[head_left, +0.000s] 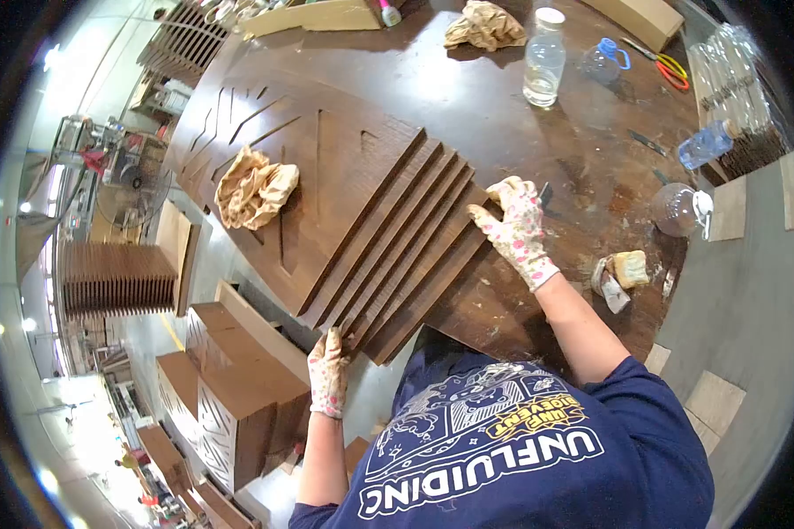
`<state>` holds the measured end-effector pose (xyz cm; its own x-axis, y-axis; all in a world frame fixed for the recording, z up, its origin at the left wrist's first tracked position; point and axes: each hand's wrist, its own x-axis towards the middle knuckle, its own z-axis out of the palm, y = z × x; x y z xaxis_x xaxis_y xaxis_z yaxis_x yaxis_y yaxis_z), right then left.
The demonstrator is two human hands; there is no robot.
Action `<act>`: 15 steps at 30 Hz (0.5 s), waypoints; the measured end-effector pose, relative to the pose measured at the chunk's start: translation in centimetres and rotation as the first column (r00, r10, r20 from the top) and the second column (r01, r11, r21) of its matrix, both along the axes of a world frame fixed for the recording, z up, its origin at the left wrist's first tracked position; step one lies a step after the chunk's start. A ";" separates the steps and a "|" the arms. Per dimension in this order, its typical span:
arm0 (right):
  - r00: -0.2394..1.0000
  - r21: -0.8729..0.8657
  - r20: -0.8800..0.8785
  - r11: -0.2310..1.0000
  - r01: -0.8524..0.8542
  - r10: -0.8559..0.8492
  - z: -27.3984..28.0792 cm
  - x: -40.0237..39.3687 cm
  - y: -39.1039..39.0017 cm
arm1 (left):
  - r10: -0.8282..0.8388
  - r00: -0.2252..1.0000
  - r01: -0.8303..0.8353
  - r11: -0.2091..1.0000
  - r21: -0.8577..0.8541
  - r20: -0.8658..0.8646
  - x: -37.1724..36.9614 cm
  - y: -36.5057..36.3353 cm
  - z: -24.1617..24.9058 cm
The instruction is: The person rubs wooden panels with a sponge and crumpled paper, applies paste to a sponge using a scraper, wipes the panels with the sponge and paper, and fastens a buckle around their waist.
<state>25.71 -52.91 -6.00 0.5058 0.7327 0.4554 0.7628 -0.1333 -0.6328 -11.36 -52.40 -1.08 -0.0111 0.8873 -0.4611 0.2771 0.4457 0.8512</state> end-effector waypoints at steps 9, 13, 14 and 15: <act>0.983 0.004 -0.146 0.993 -0.116 0.115 0.7 -1.4 -2.3 | 0.071 0.956 -0.058 0.997 -0.054 0.285 -0.6 0.9 -0.9; 0.708 -0.089 -0.705 0.988 -0.129 0.029 2.3 -2.1 -2.6 | 0.181 0.873 -0.093 0.973 -0.209 0.454 0.5 1.6 1.6; 0.493 -0.076 -0.870 0.991 -0.114 -0.010 2.8 -2.4 -2.5 | 0.149 0.892 -0.074 0.979 -0.188 0.427 0.2 1.7 1.1; 0.240 -0.070 -0.970 0.993 -0.095 -0.045 3.0 -2.7 -2.6 | 0.145 0.896 -0.075 0.981 -0.178 0.420 0.0 1.7 0.8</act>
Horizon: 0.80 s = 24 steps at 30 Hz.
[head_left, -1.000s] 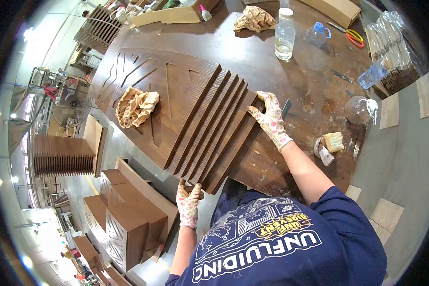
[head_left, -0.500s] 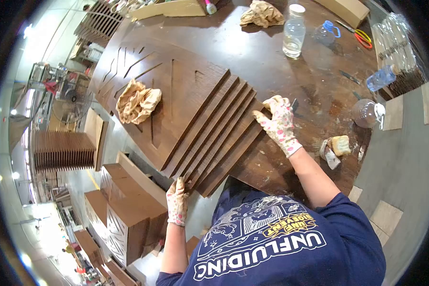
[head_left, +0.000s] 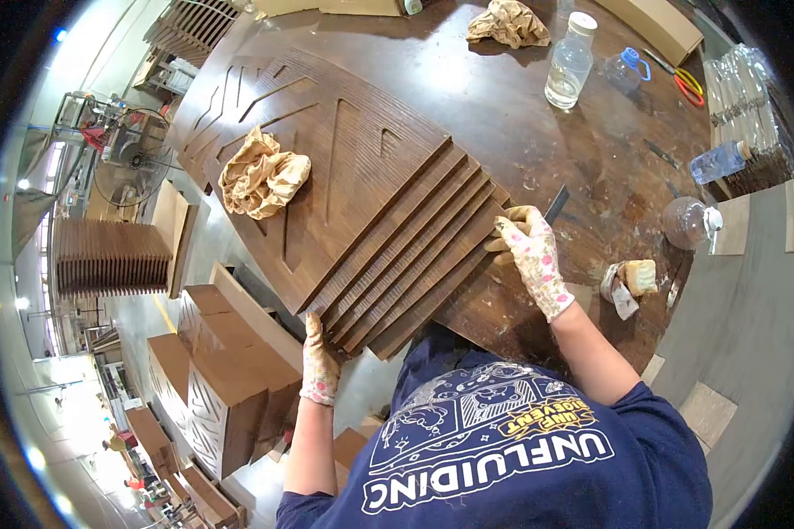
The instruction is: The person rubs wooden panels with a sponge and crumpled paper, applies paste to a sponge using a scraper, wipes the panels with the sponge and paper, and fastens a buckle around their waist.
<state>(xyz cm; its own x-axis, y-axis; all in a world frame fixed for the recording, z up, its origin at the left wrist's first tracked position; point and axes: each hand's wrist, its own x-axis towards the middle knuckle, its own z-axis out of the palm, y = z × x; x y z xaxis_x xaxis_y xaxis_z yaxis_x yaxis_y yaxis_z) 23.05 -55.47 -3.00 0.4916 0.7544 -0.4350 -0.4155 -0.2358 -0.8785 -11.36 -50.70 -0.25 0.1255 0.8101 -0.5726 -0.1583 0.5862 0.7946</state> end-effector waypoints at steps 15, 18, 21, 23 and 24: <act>0.748 0.014 -0.662 0.999 -0.049 0.046 -1.1 -7.3 0.4 | -0.035 0.999 0.035 0.999 -0.001 -0.008 1.9 -2.0 2.4; 0.744 0.020 -0.668 1.000 0.010 0.006 -0.7 -8.7 0.6 | 0.003 0.995 -0.008 0.999 0.052 0.098 2.0 -2.6 2.5; 0.757 0.059 -0.654 0.997 0.039 0.010 -1.9 -8.7 0.1 | -0.055 0.982 0.052 0.998 0.020 0.178 0.1 -4.2 0.7; 0.765 0.034 -0.644 0.997 0.063 -0.026 -2.4 -9.0 -0.1 | -0.128 0.992 0.127 0.990 0.058 0.019 -0.5 -6.6 -0.7; 0.771 0.031 -0.636 0.997 0.073 -0.036 -2.6 -9.1 0.1 | -0.197 0.978 0.201 0.978 0.062 -0.073 -0.6 -7.4 -1.3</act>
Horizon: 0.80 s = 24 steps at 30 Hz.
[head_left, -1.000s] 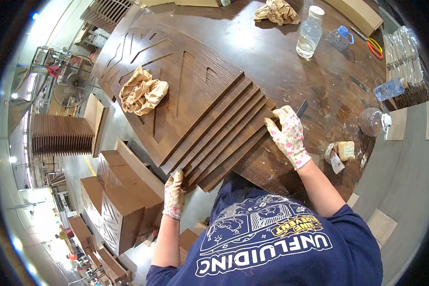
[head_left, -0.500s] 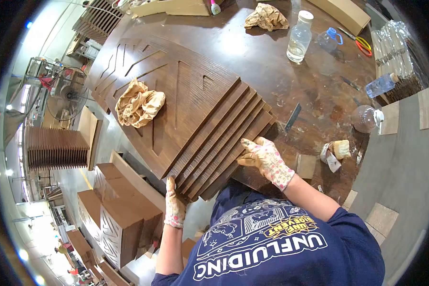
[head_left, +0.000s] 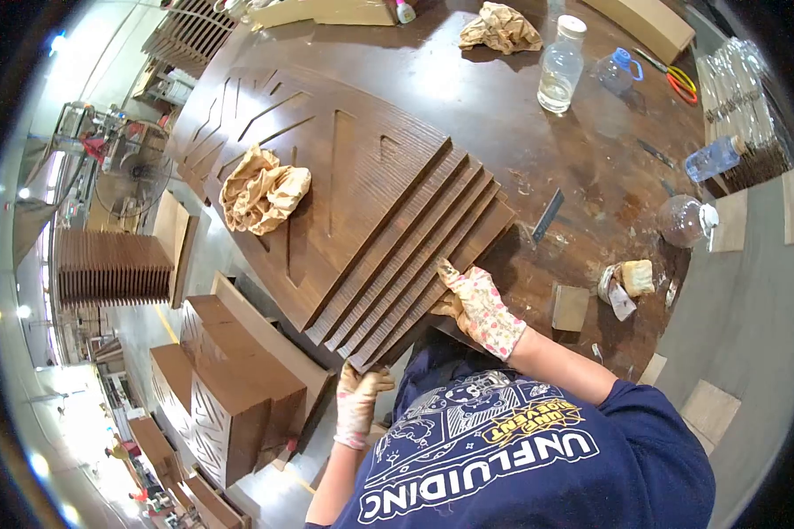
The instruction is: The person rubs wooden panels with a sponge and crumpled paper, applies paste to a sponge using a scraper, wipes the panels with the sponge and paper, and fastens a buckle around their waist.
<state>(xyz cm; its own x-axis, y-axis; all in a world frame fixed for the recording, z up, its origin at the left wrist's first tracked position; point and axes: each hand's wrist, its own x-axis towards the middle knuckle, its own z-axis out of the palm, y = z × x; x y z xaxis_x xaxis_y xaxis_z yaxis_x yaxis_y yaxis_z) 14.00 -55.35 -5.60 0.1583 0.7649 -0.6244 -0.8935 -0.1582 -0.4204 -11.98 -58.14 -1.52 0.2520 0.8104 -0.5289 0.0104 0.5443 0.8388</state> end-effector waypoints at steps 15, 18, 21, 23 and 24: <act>0.998 0.091 0.067 0.996 0.006 -0.012 2.6 0.9 0.4 | 0.075 0.245 0.966 0.067 0.250 -0.967 9.5 0.4 -2.7; 0.993 0.001 0.115 1.000 0.001 -0.002 2.9 1.0 0.6 | 0.032 0.264 0.911 0.319 0.260 -0.964 9.9 0.8 -4.7; 0.988 0.010 0.152 1.000 0.002 -0.004 2.2 0.9 0.5 | -0.290 0.333 0.823 0.553 0.126 -0.897 11.5 3.1 -4.0; 0.985 -0.006 0.174 1.000 0.017 -0.016 2.9 0.7 0.2 | -0.135 0.244 0.885 0.437 0.164 -0.960 11.7 3.3 -4.4; 0.992 0.059 0.129 0.998 0.003 -0.011 3.3 0.8 0.1 | -0.061 0.314 0.880 0.392 0.267 -0.947 10.7 3.2 -6.3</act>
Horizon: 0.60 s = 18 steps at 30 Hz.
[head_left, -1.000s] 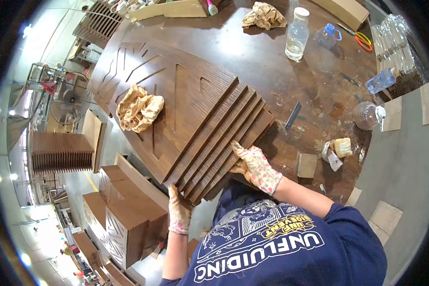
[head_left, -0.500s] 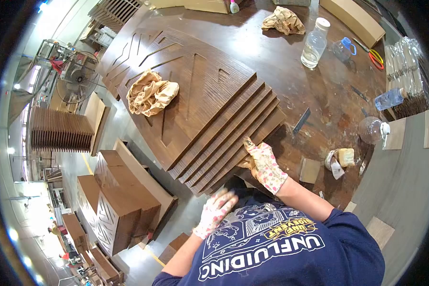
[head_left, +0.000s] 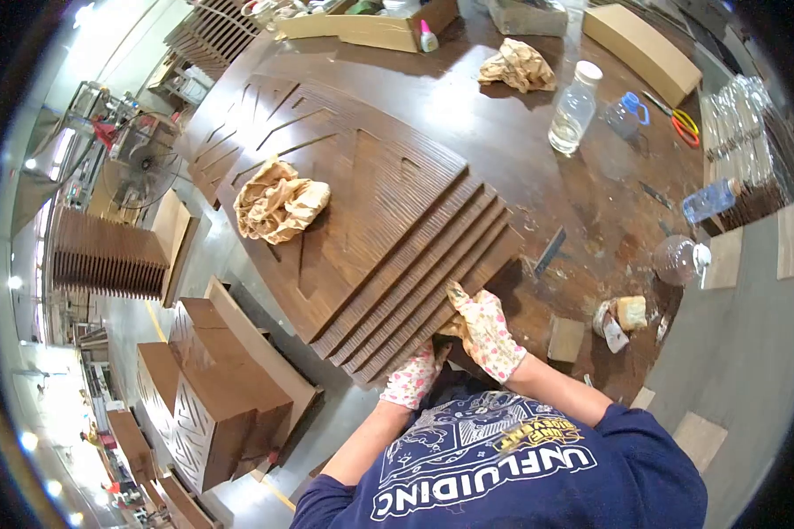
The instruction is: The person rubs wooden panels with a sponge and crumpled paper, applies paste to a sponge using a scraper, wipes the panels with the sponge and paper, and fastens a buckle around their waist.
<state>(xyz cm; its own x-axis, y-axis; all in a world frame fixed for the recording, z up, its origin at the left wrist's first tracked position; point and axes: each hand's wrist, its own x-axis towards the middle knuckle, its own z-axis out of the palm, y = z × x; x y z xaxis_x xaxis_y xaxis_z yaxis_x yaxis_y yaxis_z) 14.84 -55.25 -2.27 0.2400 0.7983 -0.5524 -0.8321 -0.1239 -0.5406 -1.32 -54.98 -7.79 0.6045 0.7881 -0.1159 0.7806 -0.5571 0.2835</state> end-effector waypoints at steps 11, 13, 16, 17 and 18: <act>0.998 -0.068 0.067 0.998 -0.005 0.009 -2.8 -1.0 -0.6 | -0.072 0.997 0.069 0.966 0.248 0.005 -0.6 0.1 -2.7; 0.999 -0.066 0.045 0.998 0.021 -0.018 -2.1 -1.4 1.2 | -0.019 0.975 -0.001 0.996 -0.087 -0.221 -0.1 -0.4 -1.1; 0.999 -0.049 0.023 0.998 -0.039 0.040 -0.8 -0.8 4.4 | -0.022 0.987 0.050 0.984 0.173 -0.158 0.8 0.2 2.2; 1.000 -0.060 -0.003 0.998 -0.020 0.020 -0.4 -0.9 5.2 | -0.047 0.989 0.080 0.969 0.234 -0.142 0.7 0.4 1.9; 1.000 -0.071 -0.027 0.997 -0.002 0.000 -0.1 -0.9 5.6 | -0.056 0.990 0.087 0.964 0.250 -0.131 0.6 0.4 1.7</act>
